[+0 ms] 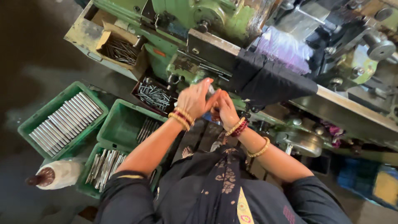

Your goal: The person operates a metal turning machine, inserting metal rods into the chuck, adjusting the tool post, and running the machine to shape the rods. Finished rods are removed and placed into green bins.

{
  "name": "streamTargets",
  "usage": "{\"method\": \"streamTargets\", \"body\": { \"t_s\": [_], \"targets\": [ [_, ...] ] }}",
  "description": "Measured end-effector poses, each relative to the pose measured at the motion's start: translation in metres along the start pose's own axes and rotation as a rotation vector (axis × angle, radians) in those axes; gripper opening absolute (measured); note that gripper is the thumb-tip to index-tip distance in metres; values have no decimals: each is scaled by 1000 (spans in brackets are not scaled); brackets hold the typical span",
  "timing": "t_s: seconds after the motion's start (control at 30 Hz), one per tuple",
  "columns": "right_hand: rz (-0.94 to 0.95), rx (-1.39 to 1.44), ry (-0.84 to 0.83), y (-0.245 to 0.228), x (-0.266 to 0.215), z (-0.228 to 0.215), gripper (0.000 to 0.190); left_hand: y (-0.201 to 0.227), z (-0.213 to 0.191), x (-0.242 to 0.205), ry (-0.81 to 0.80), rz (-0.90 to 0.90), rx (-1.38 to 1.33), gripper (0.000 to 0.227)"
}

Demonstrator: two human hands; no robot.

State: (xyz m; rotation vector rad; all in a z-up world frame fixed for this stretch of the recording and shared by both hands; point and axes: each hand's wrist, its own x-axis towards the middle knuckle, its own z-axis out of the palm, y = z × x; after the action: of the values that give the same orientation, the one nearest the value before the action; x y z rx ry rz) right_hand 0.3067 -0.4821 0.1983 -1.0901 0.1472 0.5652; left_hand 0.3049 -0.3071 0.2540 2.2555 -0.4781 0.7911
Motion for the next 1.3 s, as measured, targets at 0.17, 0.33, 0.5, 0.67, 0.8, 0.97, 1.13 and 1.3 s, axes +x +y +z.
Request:
{"method": "streamTargets", "body": {
  "t_s": [0.17, 0.33, 0.5, 0.67, 0.8, 0.97, 1.13, 1.3],
  "targets": [
    [179, -55, 230, 11, 11, 22, 53, 4, 17, 32, 193, -94, 231, 32],
    [669, 115, -247, 19, -8, -5, 75, -4, 2, 10, -140, 194, 150, 29],
    [236, 243, 171, 45, 12, -24, 57, -1, 29, 1, -124, 126, 149, 36],
    [27, 1, 268, 54, -2, -77, 29, 6, 69, -32, -119, -131, -67, 37],
    [-167, -398, 42, 14, -70, -122, 27, 17, 77, -36, -446, -312, -44, 44],
    [-546, -810, 251, -84, -137, -149, 9, 77, 79, 31, -375, -15, -195, 45],
    [-1020, -1417, 915, -226, -170, -239, 25, 108, 106, 186, 3, 504, -585, 34],
    [-1053, -1221, 1171, -334, -159, -345, 12, 111, 293, 329, -207, -474, -1196, 48]
  ]
}}
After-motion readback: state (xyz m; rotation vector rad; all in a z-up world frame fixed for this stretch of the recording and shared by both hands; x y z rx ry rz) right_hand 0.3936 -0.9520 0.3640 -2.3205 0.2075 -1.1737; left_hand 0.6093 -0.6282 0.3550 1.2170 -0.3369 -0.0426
